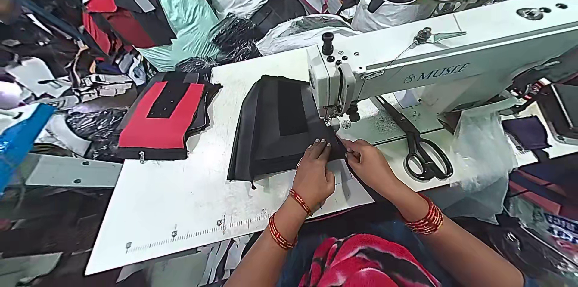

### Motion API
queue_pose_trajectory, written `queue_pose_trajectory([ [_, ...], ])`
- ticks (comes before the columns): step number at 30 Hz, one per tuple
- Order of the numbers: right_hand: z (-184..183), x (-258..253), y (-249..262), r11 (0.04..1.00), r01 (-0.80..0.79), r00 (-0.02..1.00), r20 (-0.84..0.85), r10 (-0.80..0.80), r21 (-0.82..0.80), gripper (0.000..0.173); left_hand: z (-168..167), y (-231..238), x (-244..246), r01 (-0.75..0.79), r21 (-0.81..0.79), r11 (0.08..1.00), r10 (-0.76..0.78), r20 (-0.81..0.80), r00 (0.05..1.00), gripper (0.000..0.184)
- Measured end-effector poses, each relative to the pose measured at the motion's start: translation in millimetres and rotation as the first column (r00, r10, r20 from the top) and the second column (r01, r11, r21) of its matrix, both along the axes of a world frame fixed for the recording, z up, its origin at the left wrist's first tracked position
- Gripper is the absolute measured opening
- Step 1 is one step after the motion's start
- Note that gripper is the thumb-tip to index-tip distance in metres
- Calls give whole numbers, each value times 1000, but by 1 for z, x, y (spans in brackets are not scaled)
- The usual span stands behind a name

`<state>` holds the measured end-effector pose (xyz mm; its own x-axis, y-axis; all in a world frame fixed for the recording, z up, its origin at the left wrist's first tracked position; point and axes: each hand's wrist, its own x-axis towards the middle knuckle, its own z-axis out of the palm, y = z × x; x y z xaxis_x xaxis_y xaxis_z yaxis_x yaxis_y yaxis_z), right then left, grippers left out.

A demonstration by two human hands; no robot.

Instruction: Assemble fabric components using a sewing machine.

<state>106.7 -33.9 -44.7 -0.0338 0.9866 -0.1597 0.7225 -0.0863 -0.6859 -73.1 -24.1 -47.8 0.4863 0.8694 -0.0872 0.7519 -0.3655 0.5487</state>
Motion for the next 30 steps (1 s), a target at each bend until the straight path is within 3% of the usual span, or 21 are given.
queue_pose_trajectory([
  [5,2,2,-4,999,30,996,-82,-33,-40,35,17,6,7,-28,-145,989,9,-128,992,63],
  [10,0,5,0,993,-9,980,-198,-15,-118,37,28,12,18,6,-171,985,-56,-289,956,60],
  [17,-4,12,2,989,-63,963,-267,25,-135,38,18,8,20,99,18,995,-88,-310,947,45],
  [22,-6,14,4,988,-92,957,-285,53,-126,40,-13,-1,14,148,396,906,-89,-162,983,33],
  [30,-8,14,0,992,-97,954,-290,69,-83,42,-24,1,11,198,522,830,-113,-189,975,27],
])
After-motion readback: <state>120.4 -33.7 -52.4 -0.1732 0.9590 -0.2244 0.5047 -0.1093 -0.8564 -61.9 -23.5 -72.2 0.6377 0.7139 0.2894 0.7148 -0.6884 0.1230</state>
